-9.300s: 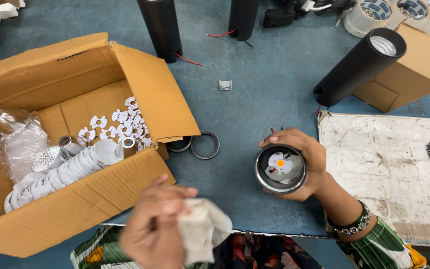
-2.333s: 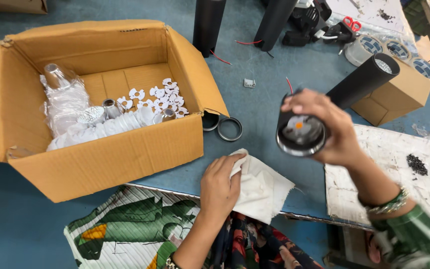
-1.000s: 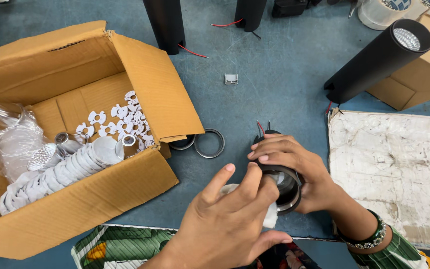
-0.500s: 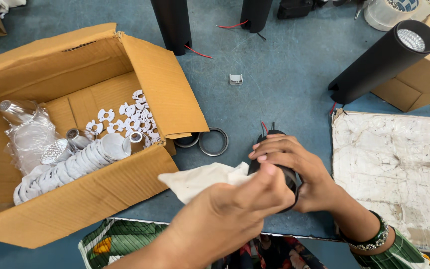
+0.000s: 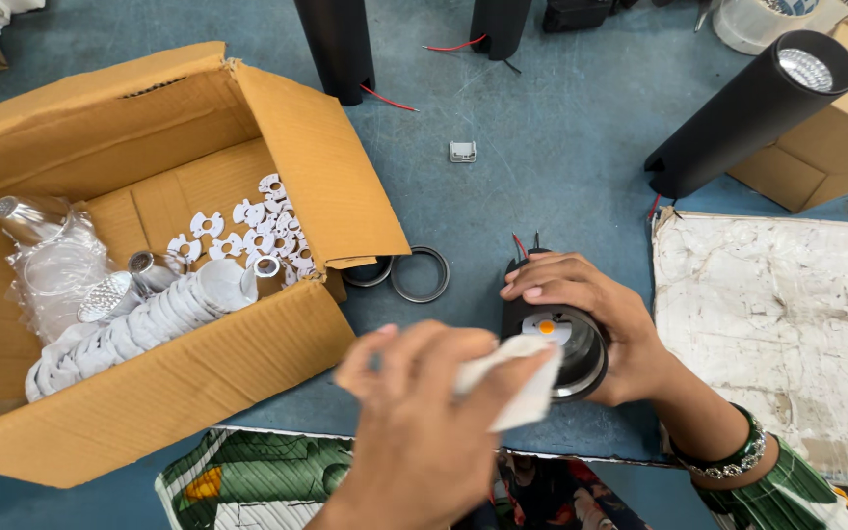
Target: The person assembles a light fixture by inserting a circular LED reflector into a black cylindrical housing and then cleaning the internal components with a white cloth.
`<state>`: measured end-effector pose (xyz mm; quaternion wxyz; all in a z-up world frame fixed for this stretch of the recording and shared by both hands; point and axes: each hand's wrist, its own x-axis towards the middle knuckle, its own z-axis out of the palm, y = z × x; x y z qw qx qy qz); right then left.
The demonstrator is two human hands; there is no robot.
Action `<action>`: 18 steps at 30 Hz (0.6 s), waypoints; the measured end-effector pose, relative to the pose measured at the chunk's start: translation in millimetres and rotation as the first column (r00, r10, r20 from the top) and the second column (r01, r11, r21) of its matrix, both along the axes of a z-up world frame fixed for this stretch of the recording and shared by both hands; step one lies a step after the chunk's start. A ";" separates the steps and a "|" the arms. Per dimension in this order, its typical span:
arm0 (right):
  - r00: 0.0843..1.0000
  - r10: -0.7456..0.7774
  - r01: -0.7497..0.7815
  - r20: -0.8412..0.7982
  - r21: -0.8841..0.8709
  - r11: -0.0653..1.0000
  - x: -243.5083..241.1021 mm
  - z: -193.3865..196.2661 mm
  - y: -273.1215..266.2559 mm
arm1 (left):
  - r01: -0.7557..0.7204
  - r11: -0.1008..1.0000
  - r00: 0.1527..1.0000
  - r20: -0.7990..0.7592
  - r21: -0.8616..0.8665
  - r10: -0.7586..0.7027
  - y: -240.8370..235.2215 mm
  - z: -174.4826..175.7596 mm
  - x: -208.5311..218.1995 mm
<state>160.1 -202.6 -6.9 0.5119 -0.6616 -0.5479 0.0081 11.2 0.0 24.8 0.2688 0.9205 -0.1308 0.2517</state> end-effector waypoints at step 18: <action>0.998 -0.014 0.016 0.057 -0.025 1.000 -2.5 2.4 5.0 | 0.297 0.832 0.952 -0.079 0.469 -0.296 6.5 17.5 22.3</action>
